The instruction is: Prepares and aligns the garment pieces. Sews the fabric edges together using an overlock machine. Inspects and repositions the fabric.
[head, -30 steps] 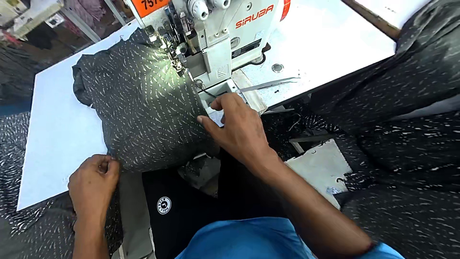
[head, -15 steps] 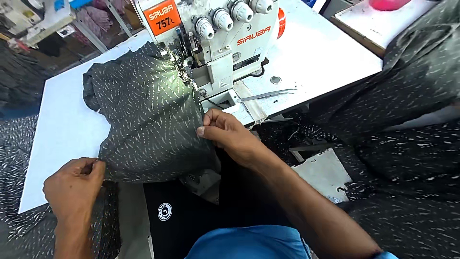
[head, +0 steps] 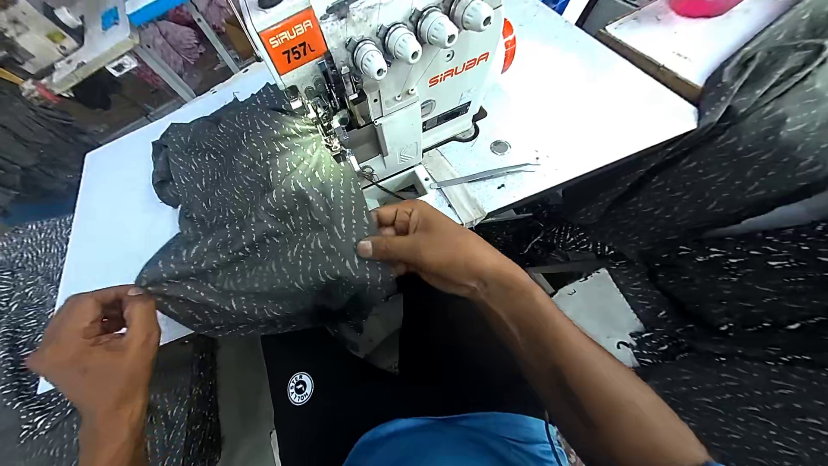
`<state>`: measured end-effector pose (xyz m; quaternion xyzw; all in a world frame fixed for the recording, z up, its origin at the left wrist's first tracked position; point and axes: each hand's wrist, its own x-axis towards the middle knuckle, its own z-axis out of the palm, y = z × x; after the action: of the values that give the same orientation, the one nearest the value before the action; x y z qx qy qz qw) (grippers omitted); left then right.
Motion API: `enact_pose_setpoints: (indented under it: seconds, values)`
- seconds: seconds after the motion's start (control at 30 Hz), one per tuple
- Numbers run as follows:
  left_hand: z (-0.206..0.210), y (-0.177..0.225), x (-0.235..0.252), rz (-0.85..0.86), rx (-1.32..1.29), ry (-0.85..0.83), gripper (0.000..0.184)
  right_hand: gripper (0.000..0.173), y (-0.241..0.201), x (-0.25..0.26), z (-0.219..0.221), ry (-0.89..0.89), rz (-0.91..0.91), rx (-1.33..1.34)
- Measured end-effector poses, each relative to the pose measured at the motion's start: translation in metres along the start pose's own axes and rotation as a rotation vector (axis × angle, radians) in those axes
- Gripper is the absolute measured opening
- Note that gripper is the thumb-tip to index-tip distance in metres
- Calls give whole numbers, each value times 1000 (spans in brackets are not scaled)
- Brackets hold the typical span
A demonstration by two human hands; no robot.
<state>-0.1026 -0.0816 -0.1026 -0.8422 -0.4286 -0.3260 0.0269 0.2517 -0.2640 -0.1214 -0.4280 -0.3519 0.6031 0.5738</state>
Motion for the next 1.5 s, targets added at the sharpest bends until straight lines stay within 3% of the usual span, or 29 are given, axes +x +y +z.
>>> enact_pose_setpoints:
  seconds: [0.1, 0.27, 0.5, 0.73, 0.97, 1.23, 1.33, 1.5]
  values:
    - [-2, 2, 5, 6, -27, 47, 34, 4, 8, -5, -3, 24, -42, 120]
    - [8, 1, 4, 37, -38, 15, 33, 12, 58, -37, -3, 105, 30, -147]
    - [21, -8, -7, -18, 4, -65, 33, 15, 101, -48, -18, 158, 76, -193]
    - [24, -14, -8, -71, -34, -73, 31, 16, 115, -52, -15, 303, 153, -188]
    - [24, -15, -8, -75, -31, -67, 31, 16, 123, -50, -25, 261, 119, -164]
    - [20, -14, 6, -76, 20, -92, 32, 19, 117, -65, -23, 246, 63, -346]
    - [32, 10, 32, -14, 9, -281, 30, 18, 122, -62, -24, 271, 92, -299]
    - [55, 123, 64, 212, -221, -201, 41, 23, 120, -68, -24, 255, 104, -264]
